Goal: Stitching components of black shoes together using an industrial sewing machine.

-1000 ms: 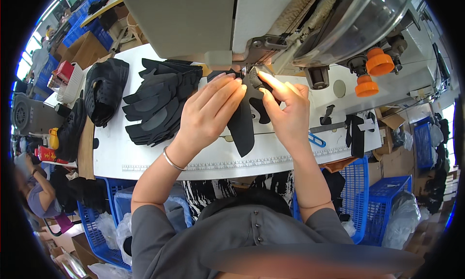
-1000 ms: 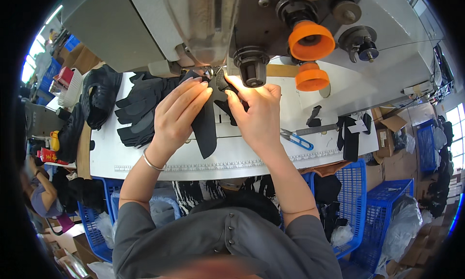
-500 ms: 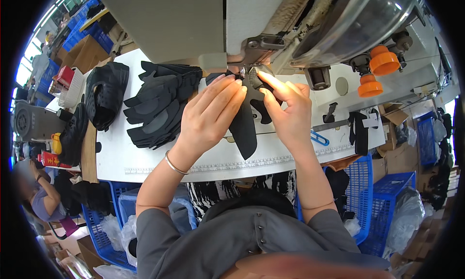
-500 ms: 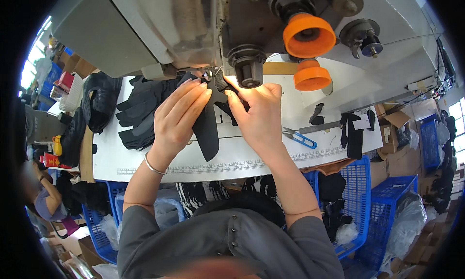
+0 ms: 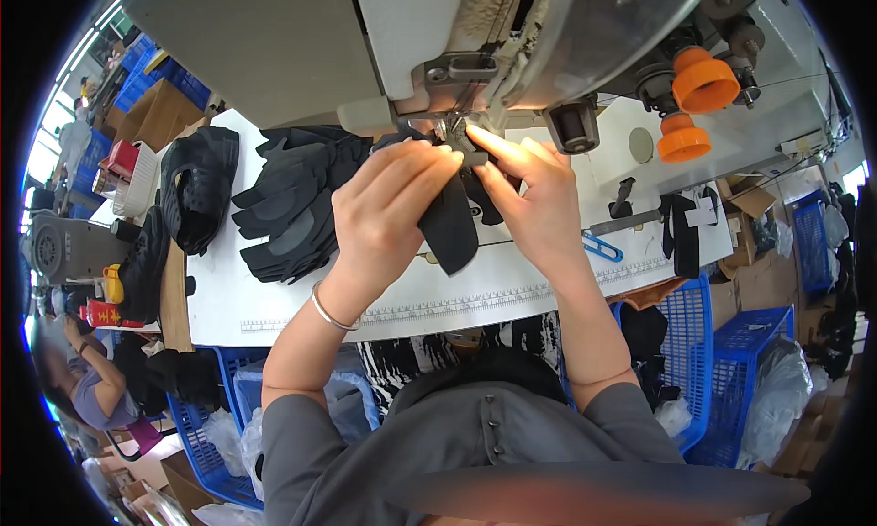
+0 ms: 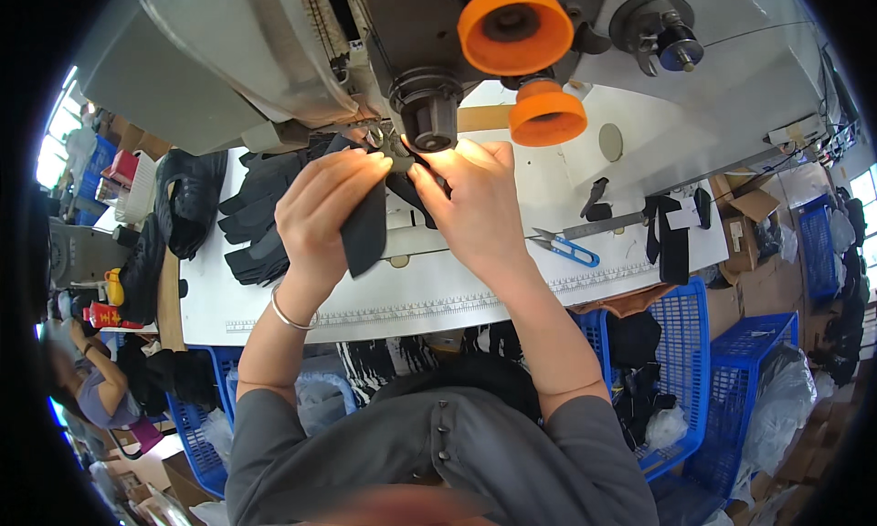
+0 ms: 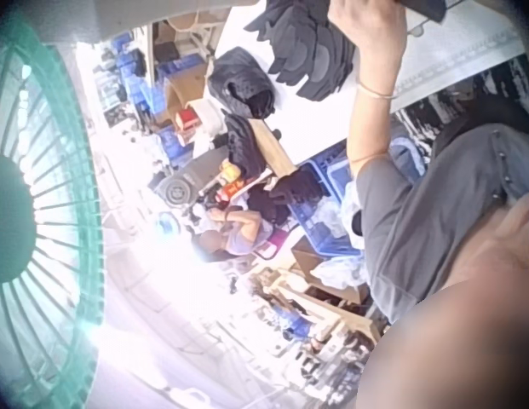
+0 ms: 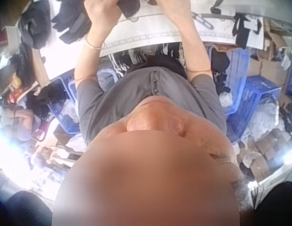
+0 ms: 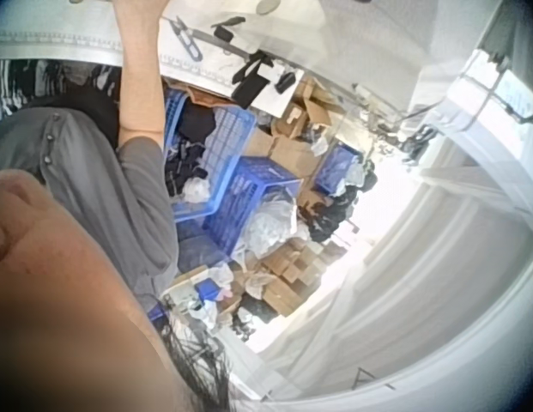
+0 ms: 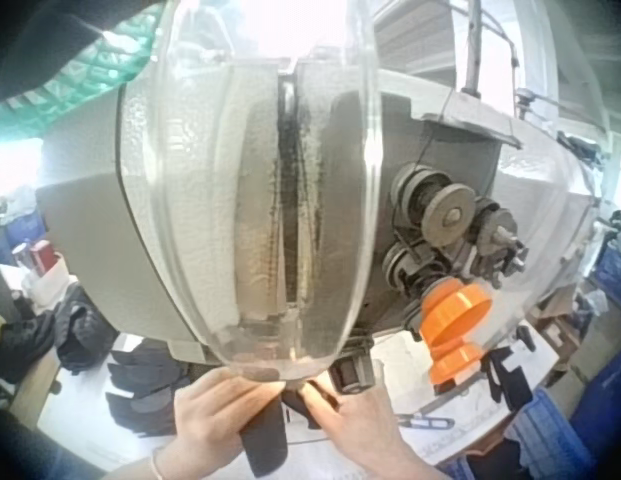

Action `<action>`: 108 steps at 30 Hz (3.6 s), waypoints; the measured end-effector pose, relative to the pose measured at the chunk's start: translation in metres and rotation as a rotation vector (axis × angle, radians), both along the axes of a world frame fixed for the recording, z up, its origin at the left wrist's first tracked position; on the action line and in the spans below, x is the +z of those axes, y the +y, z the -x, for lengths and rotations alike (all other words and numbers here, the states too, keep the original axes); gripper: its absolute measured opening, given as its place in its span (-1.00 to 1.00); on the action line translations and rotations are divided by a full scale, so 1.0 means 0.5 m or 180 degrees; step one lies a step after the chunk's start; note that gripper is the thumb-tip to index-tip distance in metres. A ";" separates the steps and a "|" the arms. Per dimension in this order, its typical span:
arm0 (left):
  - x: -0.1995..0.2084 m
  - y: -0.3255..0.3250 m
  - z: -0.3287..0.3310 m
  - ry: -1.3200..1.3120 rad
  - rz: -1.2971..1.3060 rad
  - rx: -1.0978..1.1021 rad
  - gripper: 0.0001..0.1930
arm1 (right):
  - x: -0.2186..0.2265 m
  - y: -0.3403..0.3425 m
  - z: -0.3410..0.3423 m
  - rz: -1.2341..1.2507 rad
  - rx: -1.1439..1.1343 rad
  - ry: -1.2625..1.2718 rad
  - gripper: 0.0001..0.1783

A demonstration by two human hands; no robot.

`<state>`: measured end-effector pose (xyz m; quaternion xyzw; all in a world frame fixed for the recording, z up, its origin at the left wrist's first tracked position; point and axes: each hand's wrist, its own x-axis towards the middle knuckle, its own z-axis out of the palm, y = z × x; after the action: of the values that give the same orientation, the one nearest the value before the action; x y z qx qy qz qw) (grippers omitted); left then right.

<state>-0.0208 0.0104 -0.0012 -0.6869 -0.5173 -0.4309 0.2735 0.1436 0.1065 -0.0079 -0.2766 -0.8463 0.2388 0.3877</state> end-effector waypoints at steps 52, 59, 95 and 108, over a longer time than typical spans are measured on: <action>0.008 -0.005 0.051 0.1231 0.0083 -0.0141 -0.70 | 0.013 0.004 -0.036 0.0088 0.0768 -0.0255 -0.42; -0.004 0.009 0.076 0.1261 -0.0081 -0.0273 -0.72 | 0.006 -0.005 -0.044 -0.0749 0.0436 -0.0488 -0.38; -0.035 0.000 -0.065 0.0725 -0.0103 0.1371 -0.72 | 0.007 -0.016 -0.026 0.0765 0.0538 -0.0164 -0.36; -0.023 0.001 -0.019 0.0513 -0.0152 0.0795 -0.70 | -0.028 -0.054 0.003 0.1089 0.0458 0.0389 -0.33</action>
<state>-0.0111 0.0107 -0.0126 -0.6429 -0.5647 -0.3493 0.3819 0.1419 0.0795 -0.0222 -0.2622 -0.7858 0.4226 0.3676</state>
